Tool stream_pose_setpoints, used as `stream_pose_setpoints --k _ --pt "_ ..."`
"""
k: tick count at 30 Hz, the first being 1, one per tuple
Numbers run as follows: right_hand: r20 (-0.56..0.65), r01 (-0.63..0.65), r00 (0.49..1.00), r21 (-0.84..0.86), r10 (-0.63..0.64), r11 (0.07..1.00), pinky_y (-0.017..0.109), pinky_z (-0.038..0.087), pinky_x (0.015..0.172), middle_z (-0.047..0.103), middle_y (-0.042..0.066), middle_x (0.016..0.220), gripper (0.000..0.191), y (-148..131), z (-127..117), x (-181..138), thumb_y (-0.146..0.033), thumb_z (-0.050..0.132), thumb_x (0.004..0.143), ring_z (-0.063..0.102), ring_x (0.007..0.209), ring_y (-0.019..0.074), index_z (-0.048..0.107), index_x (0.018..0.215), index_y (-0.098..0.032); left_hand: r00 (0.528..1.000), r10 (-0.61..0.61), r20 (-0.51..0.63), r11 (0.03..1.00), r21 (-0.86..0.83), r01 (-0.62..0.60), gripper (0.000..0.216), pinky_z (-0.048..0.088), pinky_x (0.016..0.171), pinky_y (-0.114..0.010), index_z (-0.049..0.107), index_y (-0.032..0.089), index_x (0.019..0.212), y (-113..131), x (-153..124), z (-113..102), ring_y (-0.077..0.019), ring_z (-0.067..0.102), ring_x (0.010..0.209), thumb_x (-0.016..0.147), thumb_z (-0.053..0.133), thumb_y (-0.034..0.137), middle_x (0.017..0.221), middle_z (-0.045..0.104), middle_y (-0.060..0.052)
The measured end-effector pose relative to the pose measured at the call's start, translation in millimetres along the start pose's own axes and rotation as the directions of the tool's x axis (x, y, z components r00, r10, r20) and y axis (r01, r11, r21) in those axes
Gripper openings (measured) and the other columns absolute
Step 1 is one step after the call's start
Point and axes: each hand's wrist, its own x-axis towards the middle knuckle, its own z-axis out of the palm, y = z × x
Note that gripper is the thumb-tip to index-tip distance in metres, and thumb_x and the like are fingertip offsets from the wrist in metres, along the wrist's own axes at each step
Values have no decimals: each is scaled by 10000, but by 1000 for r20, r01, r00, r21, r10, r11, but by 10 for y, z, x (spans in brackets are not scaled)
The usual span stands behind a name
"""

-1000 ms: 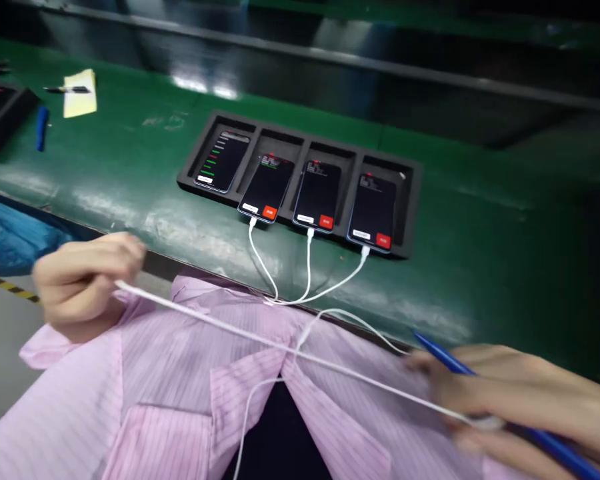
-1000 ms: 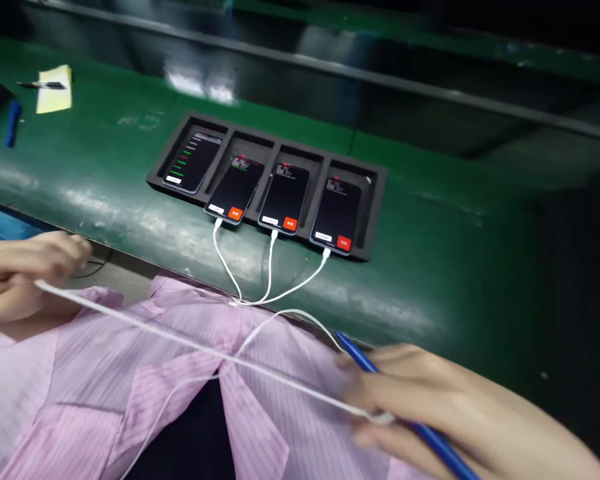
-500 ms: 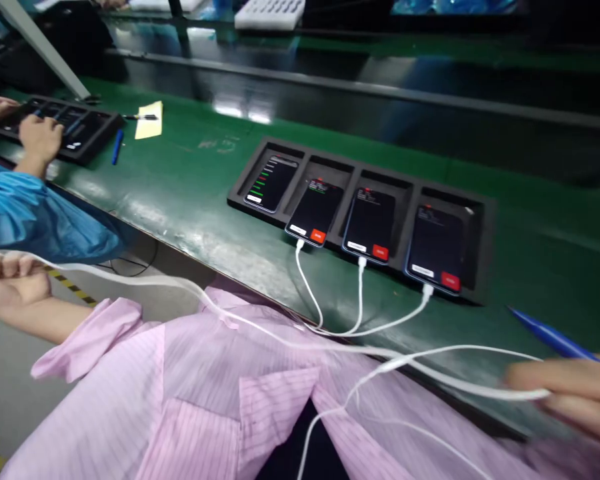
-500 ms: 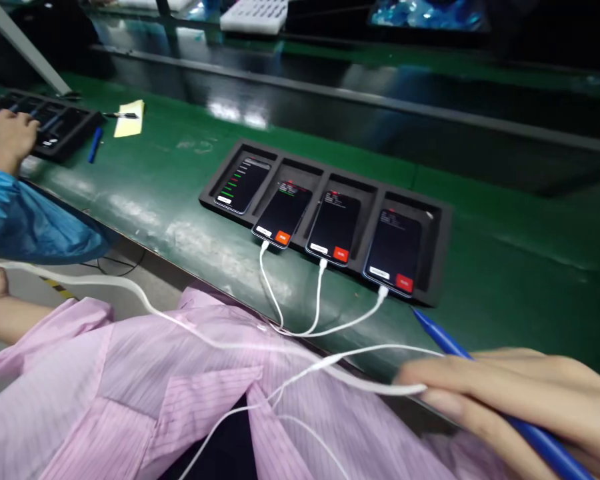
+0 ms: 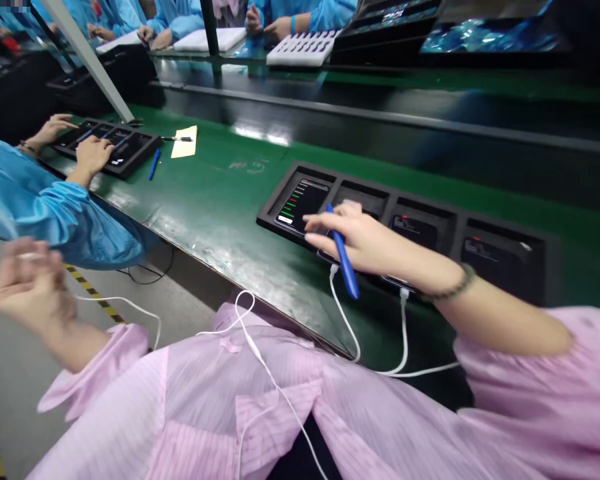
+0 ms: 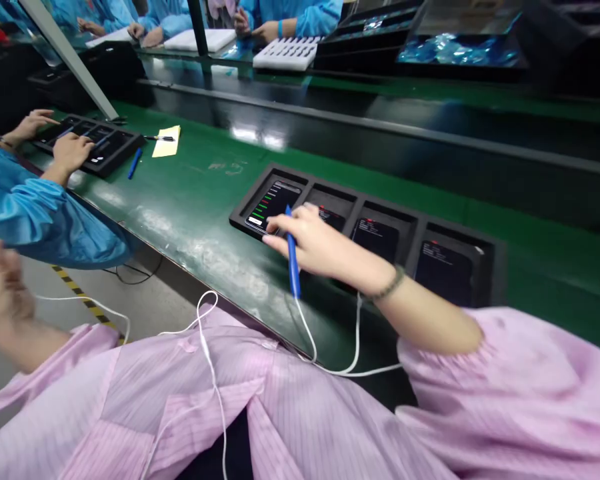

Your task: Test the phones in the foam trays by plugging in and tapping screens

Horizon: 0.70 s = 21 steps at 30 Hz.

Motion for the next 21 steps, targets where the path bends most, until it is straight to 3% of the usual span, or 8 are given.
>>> stream_pose_setpoints --k 1,3,5,9,12,15,17,21 --pt "-7 -58 998 -66 57 996 595 422 1020 699 150 1005 414 151 43 142 -555 476 966 585 975 308 680 1044 -204 999 -13 -47 1000 -10 13 389 416 461 -164 604 175 659 -51 -92 192 -77 502 502 546 775 506 546 580 56" --pt "-13 -193 981 -166 194 967 712 307 1057 683 157 934 405 369 135 347 -572 462 952 559 1023 351 632 927 -206 977 7 215 996 82 -25 338 470 484 -226 675 167 652 -76 -365 551 -123 563 493 650 727 501 549 630 21" --pt "22 -233 970 -217 243 948 755 248 1057 661 146 865 404 449 217 420 -579 449 949 549 1019 356 588 875 -207 821 47 569 956 213 -203 272 437 496 -225 735 170 747 5 -724 843 -131 577 497 819 638 414 572 645 11" --pt "76 -121 987 -244 144 962 724 249 1061 649 125 850 413 340 309 306 -596 445 960 546 950 309 567 883 -208 581 264 770 882 51 -469 307 486 653 -272 729 165 765 322 -1425 1283 -168 615 647 924 558 365 662 663 -51" --pt "67 -97 991 -250 117 963 717 263 1046 657 127 878 418 267 297 231 -604 443 967 542 942 299 553 873 -211 493 233 838 954 -100 -281 275 528 814 -310 698 170 871 501 -1783 1577 -205 681 851 964 485 318 866 732 -104" --pt "27 -116 992 -224 125 968 725 248 1063 675 146 1002 430 312 228 261 -622 419 971 543 995 306 533 878 -217 387 22 922 993 -64 96 266 537 750 -273 651 178 1062 563 -2017 1810 -170 685 727 1002 415 284 781 708 -56" --pt "-11 -154 988 -215 155 964 749 208 1083 669 160 1104 433 401 171 321 -631 416 965 535 1046 319 522 884 -219 335 -70 940 968 -17 250 281 508 654 -245 619 175 1139 574 -2113 1903 -145 628 596 1013 393 288 672 637 -5" --pt "-33 -223 975 -219 221 950 792 144 1092 668 151 1043 403 621 114 444 -626 482 922 515 1078 342 528 904 -225 305 -155 940 964 75 256 240 364 519 -226 599 185 1048 622 -2162 1954 -119 460 453 1013 433 355 528 477 65"
